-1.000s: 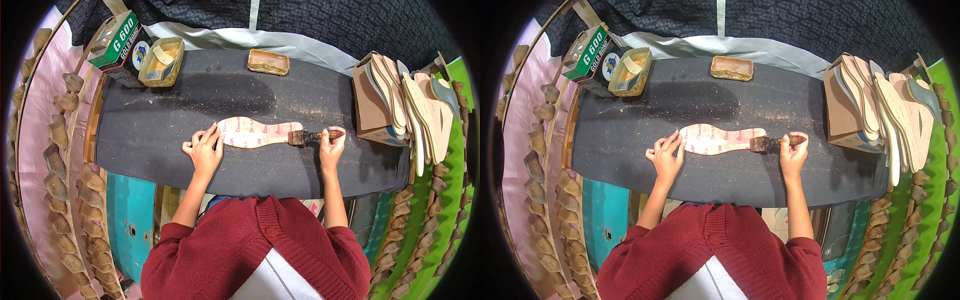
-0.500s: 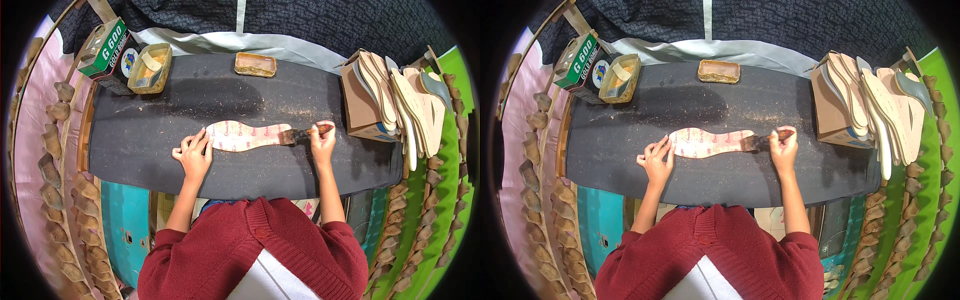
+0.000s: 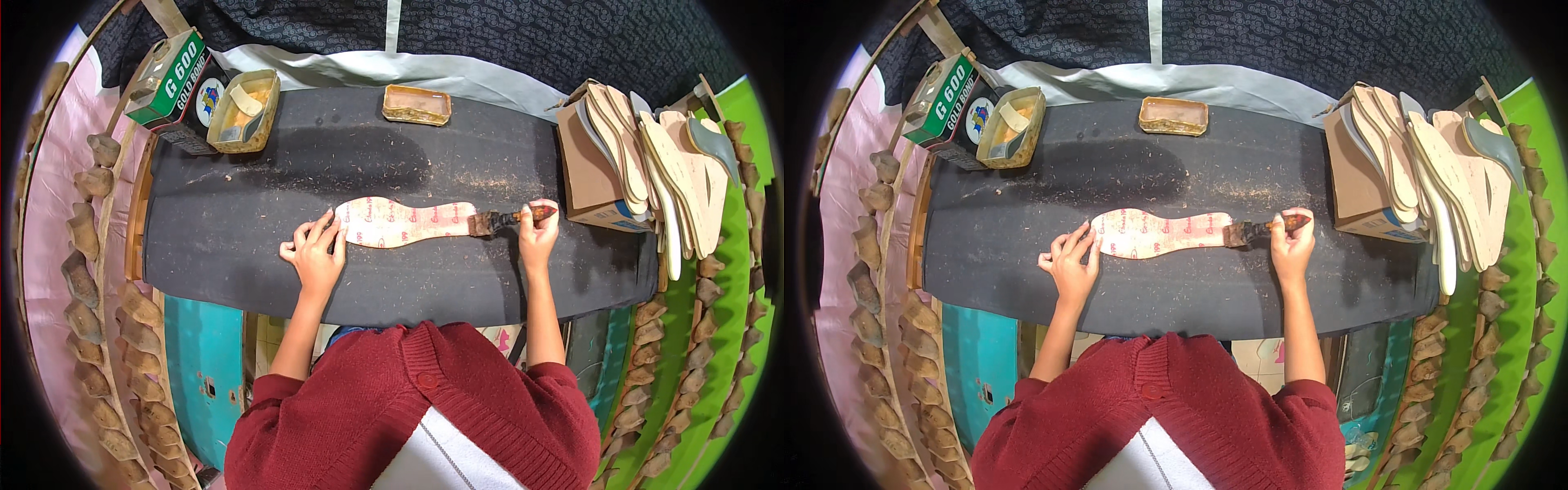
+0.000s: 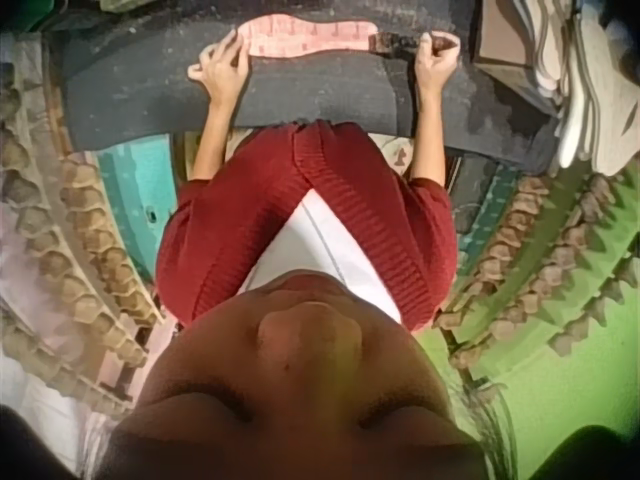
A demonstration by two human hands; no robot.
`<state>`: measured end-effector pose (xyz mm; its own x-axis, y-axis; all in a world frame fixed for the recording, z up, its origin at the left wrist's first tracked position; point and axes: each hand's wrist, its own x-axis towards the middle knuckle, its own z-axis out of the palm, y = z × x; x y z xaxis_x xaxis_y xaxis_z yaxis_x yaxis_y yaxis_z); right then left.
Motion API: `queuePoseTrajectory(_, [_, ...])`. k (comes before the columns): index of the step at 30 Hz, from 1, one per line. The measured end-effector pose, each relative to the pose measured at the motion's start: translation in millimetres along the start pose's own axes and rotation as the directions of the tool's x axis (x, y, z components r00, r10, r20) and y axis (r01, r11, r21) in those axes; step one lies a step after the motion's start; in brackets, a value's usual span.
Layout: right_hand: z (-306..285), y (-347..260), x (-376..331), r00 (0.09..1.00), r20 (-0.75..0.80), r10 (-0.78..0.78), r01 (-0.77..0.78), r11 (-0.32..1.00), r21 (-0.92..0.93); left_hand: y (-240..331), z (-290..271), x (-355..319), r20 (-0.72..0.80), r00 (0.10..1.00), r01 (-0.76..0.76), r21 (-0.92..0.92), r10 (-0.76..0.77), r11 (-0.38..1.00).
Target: Applying adhesive to shoe insoles and soles using a brush.
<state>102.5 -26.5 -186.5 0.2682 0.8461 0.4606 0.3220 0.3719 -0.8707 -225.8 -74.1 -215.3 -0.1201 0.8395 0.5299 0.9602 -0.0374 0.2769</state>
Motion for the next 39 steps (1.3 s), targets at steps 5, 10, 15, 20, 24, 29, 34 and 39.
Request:
queuePoseTrajectory(5, [1, 1, -6, 1.0, 0.017, -0.009, 0.009, 1.0, 0.004, 0, 1, 1, -0.004, 1.0, -0.005, -0.014, 0.005, 1.0])
queuePoseTrajectory(10, [-6, 0, 5, 0.999, -0.048, 0.02, -0.023, 0.998, -0.057, -2, 1, -1, 0.012, 1.0, 0.01, -0.018, -0.009, 1.0])
queuePoseTrajectory(15, [2, 7, -4, 1.0, -0.011, 0.003, -0.003, 0.997, 0.071, 1, 1, 2, 0.009, 1.0, 0.001, -0.02, -0.001, 1.0])
queuePoseTrajectory(20, [-2, 3, 5, 0.997, -0.074, 0.01, -0.008, 1.0, 0.03, -1, 1, 0, 0.014, 1.0, 0.008, -0.018, -0.007, 1.0])
queuePoseTrajectory(24, [-4, 4, -3, 1.0, -0.008, 0.026, -0.026, 0.999, 0.038, 0, 0, 0, 0.017, 1.0, 0.019, -0.019, -0.018, 1.0])
queuePoseTrajectory(29, [-8, 4, 0, 0.993, -0.118, 0.015, -0.009, 0.999, 0.049, -1, 0, 0, 0.02, 1.0, 0.013, -0.023, -0.013, 1.0])
queuePoseTrajectory(34, [-4, 5, -7, 0.999, -0.031, 0.024, -0.021, 0.996, 0.087, 0, 0, 1, 0.005, 1.0, 0.009, -0.031, -0.009, 0.999])
queuePoseTrajectory(39, [-9, 2, -5, 0.995, -0.095, 0.042, -0.033, 0.994, 0.102, 0, 0, 0, 0.012, 1.0, 0.016, -0.021, -0.016, 1.0])
